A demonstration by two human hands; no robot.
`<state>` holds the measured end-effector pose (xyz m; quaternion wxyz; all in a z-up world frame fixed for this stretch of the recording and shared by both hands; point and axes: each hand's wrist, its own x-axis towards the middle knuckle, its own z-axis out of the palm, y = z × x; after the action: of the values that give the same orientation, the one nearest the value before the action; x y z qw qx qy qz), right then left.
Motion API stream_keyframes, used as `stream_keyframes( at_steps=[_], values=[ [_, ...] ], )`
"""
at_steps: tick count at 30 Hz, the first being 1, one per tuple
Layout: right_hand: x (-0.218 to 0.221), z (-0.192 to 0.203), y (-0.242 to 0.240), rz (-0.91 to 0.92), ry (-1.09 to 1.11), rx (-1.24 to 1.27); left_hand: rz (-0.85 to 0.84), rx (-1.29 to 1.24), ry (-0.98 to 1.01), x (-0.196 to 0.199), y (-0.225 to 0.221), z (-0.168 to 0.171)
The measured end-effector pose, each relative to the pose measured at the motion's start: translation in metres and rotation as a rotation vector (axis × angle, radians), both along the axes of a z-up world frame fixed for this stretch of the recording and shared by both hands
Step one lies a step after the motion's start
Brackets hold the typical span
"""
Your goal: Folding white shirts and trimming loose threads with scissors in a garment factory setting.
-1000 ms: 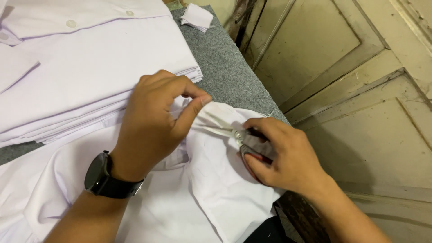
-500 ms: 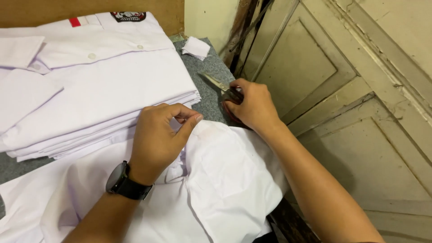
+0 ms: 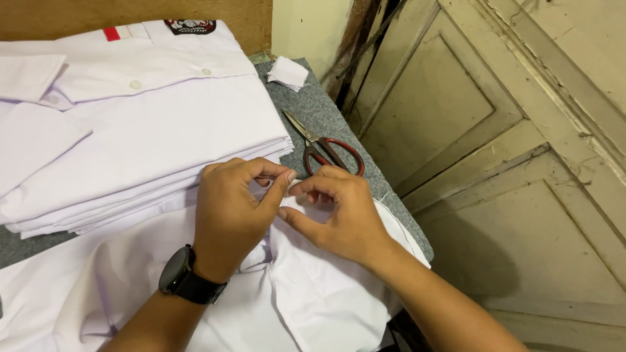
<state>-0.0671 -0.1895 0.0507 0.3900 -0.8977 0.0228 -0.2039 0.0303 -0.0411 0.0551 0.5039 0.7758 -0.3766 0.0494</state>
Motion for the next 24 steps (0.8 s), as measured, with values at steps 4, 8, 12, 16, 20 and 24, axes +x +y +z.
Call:
stream_keyframes(
  at_steps=[4, 8, 12, 16, 20, 24],
  values=[
    [-0.002, -0.007, 0.005, -0.031, -0.085, 0.07, 0.021, 0.061, -0.024, -0.004, -0.001, -0.003],
    [-0.011, 0.001, -0.006, 0.018, -0.079, 0.146, 0.007, 0.075, 0.011, -0.003, 0.0, 0.001],
    [-0.032, 0.007, -0.04, -0.034, -0.082, 0.144, -0.101, 0.091, -0.025, 0.006, 0.002, 0.002],
    [-0.062, 0.009, -0.094, -0.348, -0.043, 0.031, -0.23, 0.319, -0.079, 0.015, 0.013, 0.003],
    [-0.083, 0.001, -0.145, -0.777, 0.126, -0.14, -0.483, 0.476, -0.261, 0.017, 0.026, 0.011],
    [-0.086, 0.004, -0.161, -0.935, 0.403, -0.258, -0.47, 0.479, -0.45, 0.005, 0.024, 0.011]
  ],
)
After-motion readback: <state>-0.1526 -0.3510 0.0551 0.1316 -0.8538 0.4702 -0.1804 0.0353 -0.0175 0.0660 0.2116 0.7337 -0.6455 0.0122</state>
